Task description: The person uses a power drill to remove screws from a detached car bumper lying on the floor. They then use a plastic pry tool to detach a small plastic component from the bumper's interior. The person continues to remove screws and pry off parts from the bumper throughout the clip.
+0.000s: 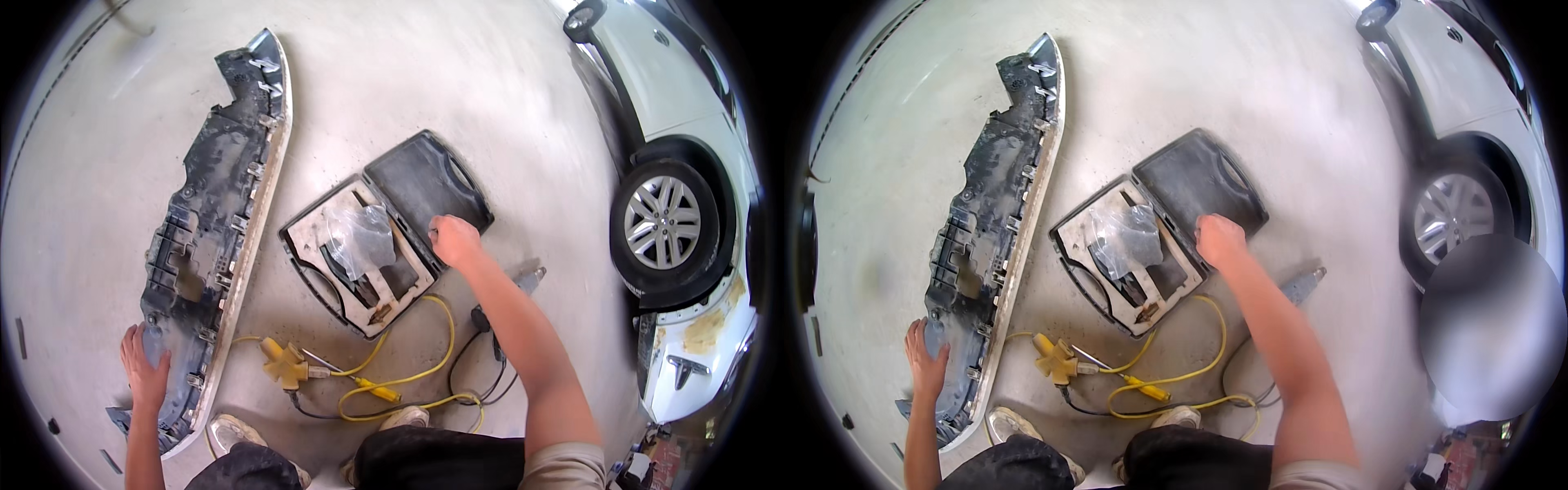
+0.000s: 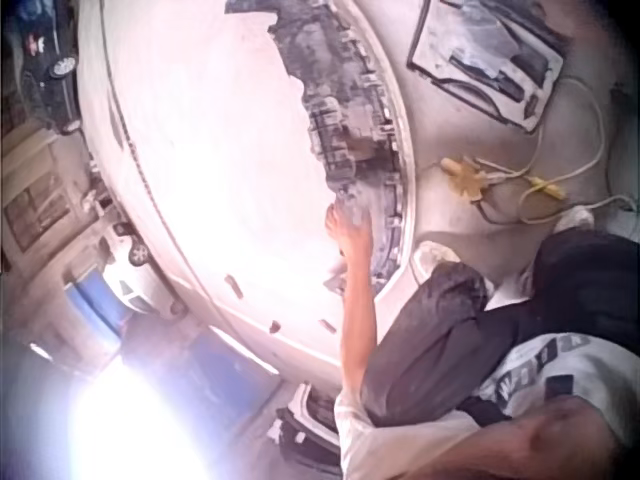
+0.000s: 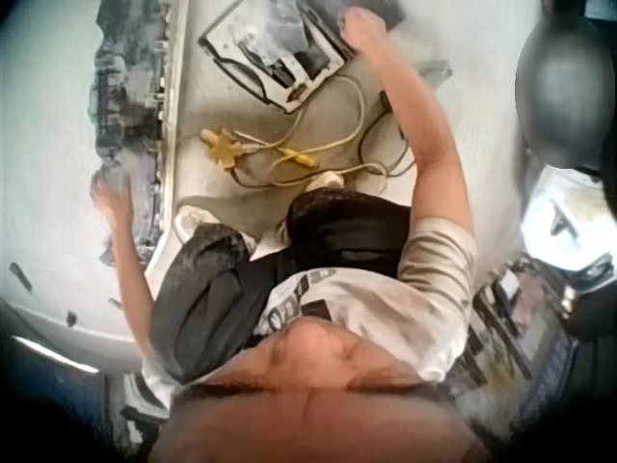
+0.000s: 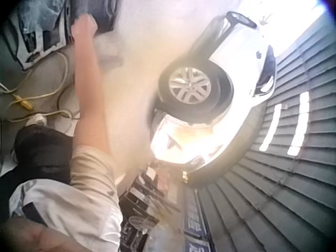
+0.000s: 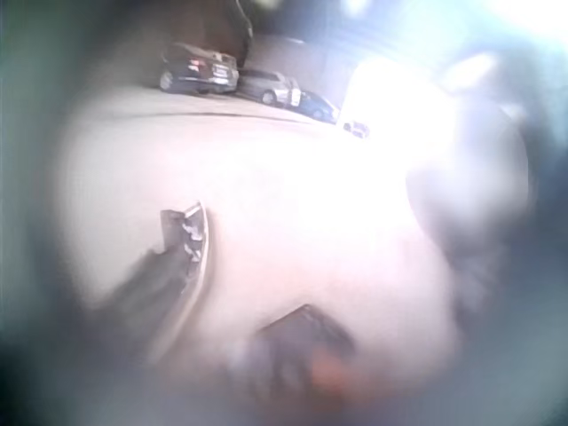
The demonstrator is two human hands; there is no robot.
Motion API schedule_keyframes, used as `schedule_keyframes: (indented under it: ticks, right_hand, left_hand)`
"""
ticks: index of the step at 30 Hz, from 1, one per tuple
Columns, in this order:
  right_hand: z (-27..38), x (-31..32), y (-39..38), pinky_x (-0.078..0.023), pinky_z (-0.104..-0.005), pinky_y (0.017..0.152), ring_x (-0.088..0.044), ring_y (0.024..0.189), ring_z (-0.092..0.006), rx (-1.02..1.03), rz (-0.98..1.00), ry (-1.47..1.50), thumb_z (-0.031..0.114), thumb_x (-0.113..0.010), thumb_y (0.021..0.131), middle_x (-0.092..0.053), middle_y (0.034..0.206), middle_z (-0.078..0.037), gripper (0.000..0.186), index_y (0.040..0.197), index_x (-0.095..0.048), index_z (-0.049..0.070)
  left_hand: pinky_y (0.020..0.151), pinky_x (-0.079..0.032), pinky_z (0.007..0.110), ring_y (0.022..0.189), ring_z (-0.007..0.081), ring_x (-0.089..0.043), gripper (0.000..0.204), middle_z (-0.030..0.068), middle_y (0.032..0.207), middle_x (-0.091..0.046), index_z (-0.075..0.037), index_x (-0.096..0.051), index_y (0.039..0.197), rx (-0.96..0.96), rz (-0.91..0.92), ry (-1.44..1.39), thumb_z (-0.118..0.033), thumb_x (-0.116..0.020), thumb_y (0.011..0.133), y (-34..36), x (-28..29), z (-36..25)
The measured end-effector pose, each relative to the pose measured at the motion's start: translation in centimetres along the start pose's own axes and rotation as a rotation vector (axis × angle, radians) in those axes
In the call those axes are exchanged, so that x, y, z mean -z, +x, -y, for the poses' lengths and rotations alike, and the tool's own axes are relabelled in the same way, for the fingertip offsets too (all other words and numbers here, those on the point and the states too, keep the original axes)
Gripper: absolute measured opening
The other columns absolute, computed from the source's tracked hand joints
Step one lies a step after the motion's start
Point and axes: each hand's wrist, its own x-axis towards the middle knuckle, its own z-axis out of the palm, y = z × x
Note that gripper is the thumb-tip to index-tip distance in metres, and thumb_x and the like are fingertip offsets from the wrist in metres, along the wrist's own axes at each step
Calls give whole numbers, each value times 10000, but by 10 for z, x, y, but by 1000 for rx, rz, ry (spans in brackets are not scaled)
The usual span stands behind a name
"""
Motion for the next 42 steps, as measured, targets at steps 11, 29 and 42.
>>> schedule_keyframes:
  ticks: [11, 29, 42]
  right_hand:
    - [8, -52, 84, -566, -472, 876, -703, 1006, -386, -295, -182, 134, 308, -749, 859, -726, 1033, -225, 266, 982, -773, 74]
    - [212, 53, -171, -519, -273, 678, -635, 754, -110, 342, 916, 1341, 155, -609, 1031, -664, 837, -53, 163, 1051, -633, -5]
    - [183, 74, -196, -550, -298, 780, -671, 857, -127, 151, 721, 1067, 107, -605, 1008, -734, 960, -79, 211, 1170, -676, -7]
  left_hand:
    - [1128, -372, 475, 1305, 429, -468, 717, 232, 1409, -489, -5, -498, 1397, 45, -22, -87, -66, -767, 736, -45, 27, -42]
    - [793, -524, 319, 885, 177, -656, 302, 88, 986, -707, -47, -716, 1230, -298, 349, -1122, -88, -733, 932, -24, 80, -203]
    - [742, -538, 292, 888, 149, -682, 135, 79, 992, -670, 3, -652, 1091, -153, 441, -1265, -101, -591, 1032, -49, 74, -168]
